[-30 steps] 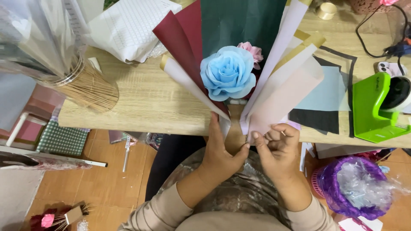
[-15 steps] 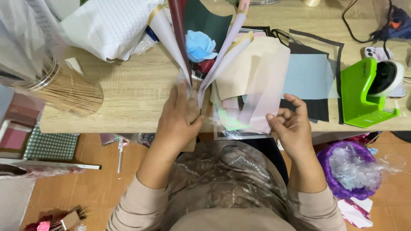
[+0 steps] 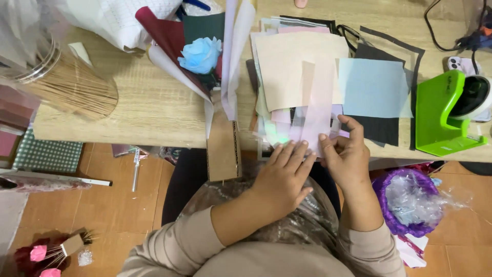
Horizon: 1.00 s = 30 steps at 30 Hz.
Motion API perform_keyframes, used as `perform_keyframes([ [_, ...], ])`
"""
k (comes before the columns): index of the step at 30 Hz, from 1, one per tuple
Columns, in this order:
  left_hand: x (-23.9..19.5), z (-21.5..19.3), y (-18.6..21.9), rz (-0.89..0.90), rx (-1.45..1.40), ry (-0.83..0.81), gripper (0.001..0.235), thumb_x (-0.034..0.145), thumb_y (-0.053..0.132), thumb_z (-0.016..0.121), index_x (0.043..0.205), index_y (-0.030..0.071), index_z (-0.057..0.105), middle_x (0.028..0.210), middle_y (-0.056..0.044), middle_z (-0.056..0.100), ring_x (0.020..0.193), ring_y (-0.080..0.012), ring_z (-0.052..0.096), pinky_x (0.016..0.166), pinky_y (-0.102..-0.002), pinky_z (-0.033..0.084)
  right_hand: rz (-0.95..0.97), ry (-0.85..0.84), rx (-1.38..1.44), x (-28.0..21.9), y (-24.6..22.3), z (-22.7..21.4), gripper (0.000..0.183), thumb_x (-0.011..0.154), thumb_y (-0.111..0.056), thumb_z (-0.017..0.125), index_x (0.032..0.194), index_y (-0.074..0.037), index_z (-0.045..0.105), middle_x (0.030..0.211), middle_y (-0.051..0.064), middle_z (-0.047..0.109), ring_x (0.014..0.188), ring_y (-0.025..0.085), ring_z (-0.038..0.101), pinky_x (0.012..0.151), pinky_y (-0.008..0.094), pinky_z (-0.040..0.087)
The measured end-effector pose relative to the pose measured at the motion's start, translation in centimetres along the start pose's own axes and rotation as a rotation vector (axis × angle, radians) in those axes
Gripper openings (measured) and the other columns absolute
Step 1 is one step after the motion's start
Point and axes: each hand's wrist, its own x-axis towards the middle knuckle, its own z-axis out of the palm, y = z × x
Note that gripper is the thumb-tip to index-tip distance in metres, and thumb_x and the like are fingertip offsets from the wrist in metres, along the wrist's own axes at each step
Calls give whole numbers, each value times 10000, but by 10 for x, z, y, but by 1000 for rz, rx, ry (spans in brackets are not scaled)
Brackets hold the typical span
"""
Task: The person sits on the floor and wraps a blue artificial flower with various colored sheets of paper. They fold the paper around the flower, secure it with tape from a dispenser, and adjust the layers to form a bouquet.
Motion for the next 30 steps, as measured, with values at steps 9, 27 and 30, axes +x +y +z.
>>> perform_keyframes([
  [9,2,14,-18,52,148,39,917,746,303,803,1550,80,425,1537,-311,432,1256,-443,557,1182,-646,268,-728,-61,-644,26,4,-12,547,922,-66,708,1445,-209,636,1499,217,419,1345,436,394,1141,471,327],
  [27,-5,13,-24,90,202,-49,877,762,291,847,1527,102,464,1605,-299,353,1317,-429,564,1201,-697,179,-292,-133,-700,44,-2,0,477,1014,-480,631,1411,-216,666,1675,174,190,1450,431,215,1086,482,219],
  [30,-4,10,-24,92,189,-66,841,793,280,823,1528,92,461,1606,-300,348,1338,-438,544,1197,-697,181,-291,-129,-651,42,-4,2,496,1019,-470,630,1416,-173,662,1662,203,196,1448,433,189,1087,483,194],
])
